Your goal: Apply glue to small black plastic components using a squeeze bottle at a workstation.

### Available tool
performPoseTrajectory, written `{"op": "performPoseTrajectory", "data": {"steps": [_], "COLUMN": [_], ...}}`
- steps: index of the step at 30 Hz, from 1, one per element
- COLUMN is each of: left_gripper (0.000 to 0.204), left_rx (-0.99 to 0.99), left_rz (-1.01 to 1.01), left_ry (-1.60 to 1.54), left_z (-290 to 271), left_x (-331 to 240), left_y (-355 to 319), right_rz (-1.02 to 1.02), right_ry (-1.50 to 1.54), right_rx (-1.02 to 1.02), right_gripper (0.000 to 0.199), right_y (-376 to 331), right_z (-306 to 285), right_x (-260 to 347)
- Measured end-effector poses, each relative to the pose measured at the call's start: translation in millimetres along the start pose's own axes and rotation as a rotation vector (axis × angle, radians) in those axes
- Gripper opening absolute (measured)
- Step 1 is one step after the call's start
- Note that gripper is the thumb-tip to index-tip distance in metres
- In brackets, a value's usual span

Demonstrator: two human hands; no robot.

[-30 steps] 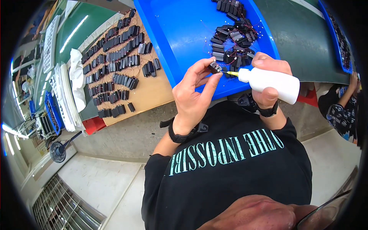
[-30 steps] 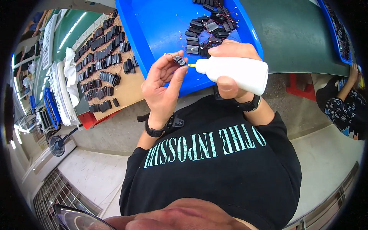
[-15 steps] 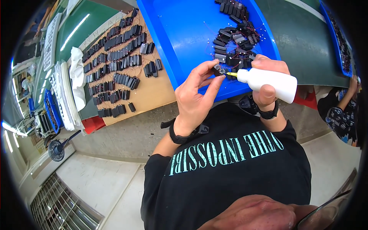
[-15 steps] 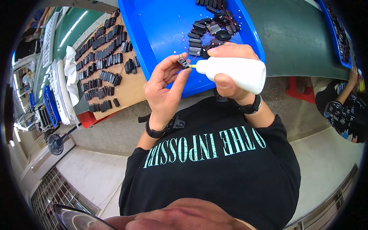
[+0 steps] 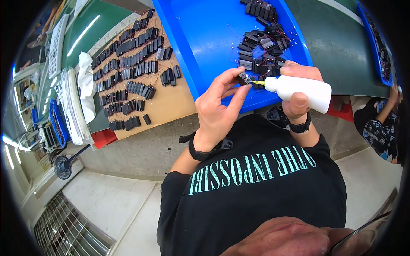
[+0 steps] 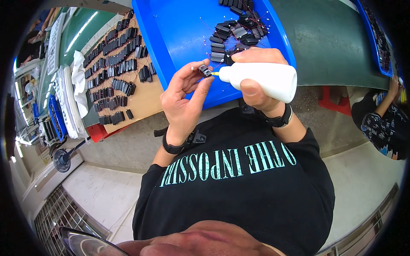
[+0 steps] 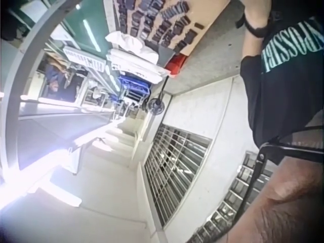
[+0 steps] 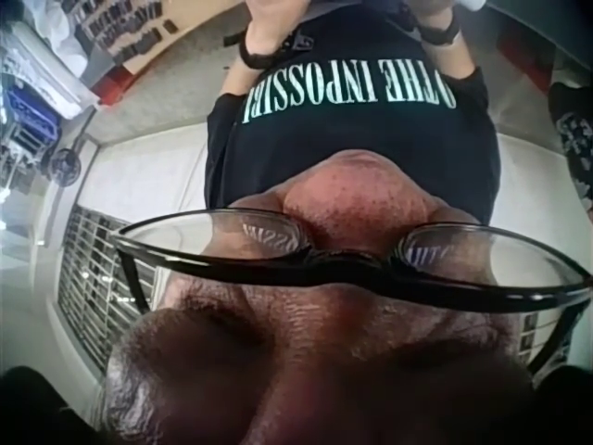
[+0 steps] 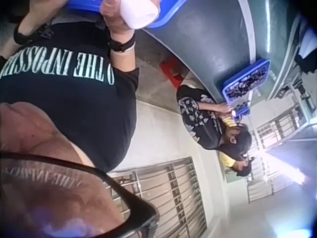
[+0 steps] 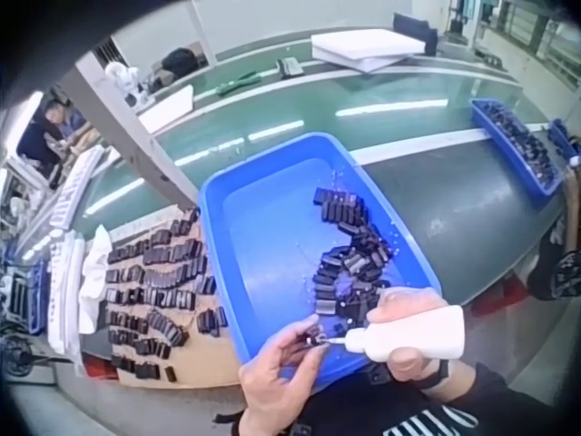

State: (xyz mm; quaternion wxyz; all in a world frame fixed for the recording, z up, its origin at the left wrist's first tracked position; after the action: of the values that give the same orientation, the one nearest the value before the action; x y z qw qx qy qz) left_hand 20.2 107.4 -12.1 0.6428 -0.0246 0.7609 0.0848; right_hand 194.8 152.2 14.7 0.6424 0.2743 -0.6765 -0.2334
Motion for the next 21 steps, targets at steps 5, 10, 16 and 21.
{"op": "performPoseTrajectory", "data": {"steps": [5, 10, 16, 21], "left_gripper": [0.035, 0.035, 0.035, 0.035], "left_rx": [-0.063, -0.096, -0.001, -0.001], "left_rz": [0.005, 0.011, -0.003, -0.005], "left_ry": [-0.024, -0.038, 0.005, 0.007], "left_z": [-2, -6, -3, -4], "left_x": [2, 1, 1, 2], "left_y": [1, 0, -3, -4], "right_rz": [0.04, 0.051, 0.061, 0.111], "right_ry": [0.023, 0.025, 0.022, 0.011], "right_rx": [-0.017, -0.013, -0.141, -0.165], "right_gripper": [0.054, 0.054, 0.061, 0.064], "right_y": [-2, -2, -7, -4], "right_z": [1, 2, -6, -4], "right_x": [-1, 0, -6, -6]}}
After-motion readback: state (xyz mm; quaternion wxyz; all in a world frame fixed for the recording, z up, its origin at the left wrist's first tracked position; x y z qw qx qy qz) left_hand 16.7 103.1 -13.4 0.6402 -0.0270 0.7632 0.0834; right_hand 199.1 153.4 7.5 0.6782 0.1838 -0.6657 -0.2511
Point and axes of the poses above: each hand's wrist, its own y-axis towards the middle knuckle, its own z-axis out of the palm, x = y × z, the point moved 8 cm from there along y, towards the middle knuckle, and after that the axes turned 3 degrees about -z, right-handed, at the moved point
